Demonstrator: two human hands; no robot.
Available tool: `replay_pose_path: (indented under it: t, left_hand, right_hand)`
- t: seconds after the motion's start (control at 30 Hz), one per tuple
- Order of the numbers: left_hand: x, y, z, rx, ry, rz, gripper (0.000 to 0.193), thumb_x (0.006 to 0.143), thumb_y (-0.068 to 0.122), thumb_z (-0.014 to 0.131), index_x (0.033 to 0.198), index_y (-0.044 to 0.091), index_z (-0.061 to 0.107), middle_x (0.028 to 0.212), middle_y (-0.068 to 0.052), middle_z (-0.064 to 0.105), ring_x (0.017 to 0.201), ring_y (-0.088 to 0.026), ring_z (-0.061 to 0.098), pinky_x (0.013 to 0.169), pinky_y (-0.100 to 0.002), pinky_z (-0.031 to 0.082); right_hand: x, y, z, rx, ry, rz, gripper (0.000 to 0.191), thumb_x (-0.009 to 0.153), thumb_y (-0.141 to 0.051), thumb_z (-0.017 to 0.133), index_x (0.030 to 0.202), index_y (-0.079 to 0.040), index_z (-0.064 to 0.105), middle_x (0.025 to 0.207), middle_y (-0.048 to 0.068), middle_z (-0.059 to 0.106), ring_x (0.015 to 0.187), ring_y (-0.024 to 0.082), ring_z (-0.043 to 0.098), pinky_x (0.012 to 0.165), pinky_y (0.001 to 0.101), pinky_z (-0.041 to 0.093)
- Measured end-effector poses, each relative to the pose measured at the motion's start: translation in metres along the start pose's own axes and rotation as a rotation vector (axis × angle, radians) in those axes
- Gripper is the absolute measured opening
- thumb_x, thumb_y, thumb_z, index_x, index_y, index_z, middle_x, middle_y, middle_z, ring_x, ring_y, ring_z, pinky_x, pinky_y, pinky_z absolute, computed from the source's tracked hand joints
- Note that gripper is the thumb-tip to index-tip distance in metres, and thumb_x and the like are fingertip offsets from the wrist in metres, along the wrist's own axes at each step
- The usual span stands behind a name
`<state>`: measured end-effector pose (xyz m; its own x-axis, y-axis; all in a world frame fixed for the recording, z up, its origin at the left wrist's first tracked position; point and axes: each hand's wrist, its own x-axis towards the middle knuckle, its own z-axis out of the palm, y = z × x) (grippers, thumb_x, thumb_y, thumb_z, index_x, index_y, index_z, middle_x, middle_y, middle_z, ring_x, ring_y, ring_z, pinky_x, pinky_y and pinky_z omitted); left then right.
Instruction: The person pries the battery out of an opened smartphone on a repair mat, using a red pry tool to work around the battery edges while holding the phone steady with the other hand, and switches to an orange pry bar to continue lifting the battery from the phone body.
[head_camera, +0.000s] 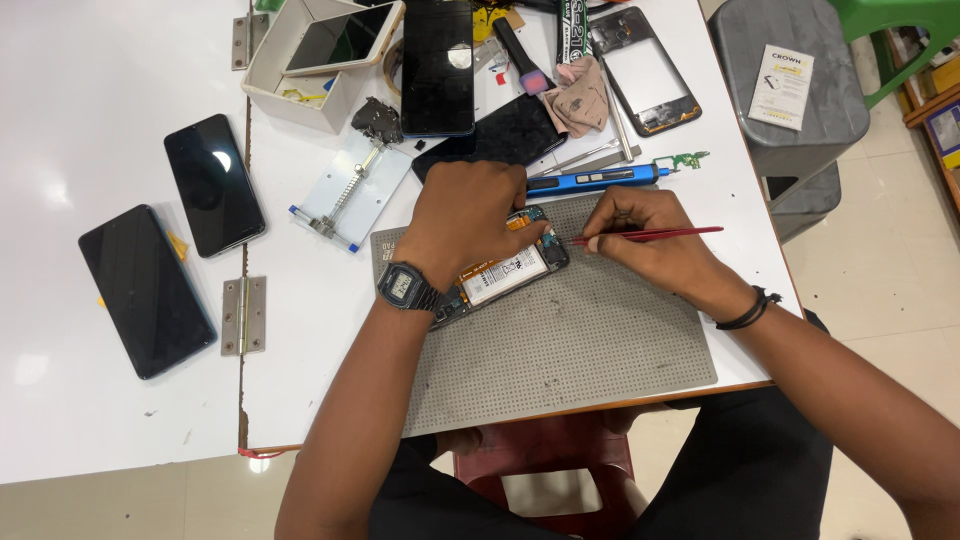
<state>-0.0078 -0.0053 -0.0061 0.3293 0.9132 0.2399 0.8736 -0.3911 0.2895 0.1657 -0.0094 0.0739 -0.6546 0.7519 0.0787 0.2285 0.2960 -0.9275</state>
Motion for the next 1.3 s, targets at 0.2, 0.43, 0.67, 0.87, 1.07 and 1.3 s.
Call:
replay_pose_path:
  t: [0.2, 0.43, 0.67, 0.87, 1.07, 1.3]
  left_hand:
    - [0.001, -0.001, -0.001, 0.009, -0.024, -0.001, 0.043, 0.074, 0.052, 0.083, 0.078, 0.011, 0.071, 0.071, -0.008, 0.071, 0.065, -0.028, 0.070, 0.056, -0.041, 0.051]
    - [0.002, -0.001, 0.000, -0.001, -0.021, 0.002, 0.042, 0.073, 0.051, 0.083, 0.077, 0.011, 0.070, 0.073, -0.007, 0.071, 0.065, -0.027, 0.070, 0.056, -0.040, 0.051]
    - [0.001, -0.002, 0.002, 0.017, 0.001, 0.014, 0.043, 0.073, 0.052, 0.084, 0.077, 0.011, 0.070, 0.072, -0.006, 0.071, 0.065, -0.027, 0.069, 0.056, -0.040, 0.051]
    - [0.001, -0.002, 0.003, 0.025, -0.013, 0.001, 0.045, 0.072, 0.054, 0.085, 0.077, 0.011, 0.071, 0.072, -0.006, 0.071, 0.065, -0.027, 0.070, 0.056, -0.040, 0.051]
    - [0.001, -0.001, 0.004, 0.017, -0.014, -0.006, 0.046, 0.072, 0.054, 0.085, 0.078, 0.011, 0.071, 0.072, -0.006, 0.071, 0.065, -0.026, 0.070, 0.056, -0.040, 0.052]
    - [0.002, -0.001, 0.003, 0.013, -0.004, 0.002, 0.045, 0.072, 0.054, 0.084, 0.078, 0.011, 0.071, 0.073, -0.006, 0.072, 0.066, -0.027, 0.070, 0.057, -0.040, 0.052]
  right_hand:
    - [0.001, 0.000, 0.000, 0.065, -0.003, 0.001, 0.005, 0.088, -0.002, 0.061, 0.091, -0.001, 0.065, 0.088, 0.007, 0.073, 0.084, 0.012, 0.072, 0.078, 0.0273, 0.060]
    - [0.000, 0.002, -0.001, -0.043, 0.008, -0.010, 0.004, 0.089, -0.005, 0.067, 0.089, -0.001, 0.066, 0.087, 0.007, 0.073, 0.081, 0.011, 0.070, 0.074, 0.0264, 0.057]
    - [-0.002, 0.007, 0.000, -0.096, 0.025, -0.035, 0.005, 0.087, -0.004, 0.070, 0.088, -0.002, 0.066, 0.087, 0.006, 0.073, 0.078, 0.009, 0.069, 0.071, 0.0250, 0.057]
    - [-0.006, 0.012, 0.001, -0.174, 0.043, -0.075, 0.007, 0.082, -0.004, 0.072, 0.086, -0.001, 0.067, 0.084, 0.006, 0.072, 0.072, 0.009, 0.066, 0.063, 0.0255, 0.054]
    - [-0.006, 0.013, 0.002, -0.227, 0.066, -0.080, 0.006, 0.080, -0.004, 0.072, 0.083, -0.002, 0.067, 0.085, 0.005, 0.073, 0.072, 0.009, 0.069, 0.064, 0.0251, 0.055]
    - [-0.006, 0.010, 0.003, -0.223, 0.071, -0.046, 0.006, 0.081, -0.005, 0.072, 0.082, -0.002, 0.068, 0.087, 0.005, 0.074, 0.074, 0.010, 0.068, 0.065, 0.0254, 0.055]
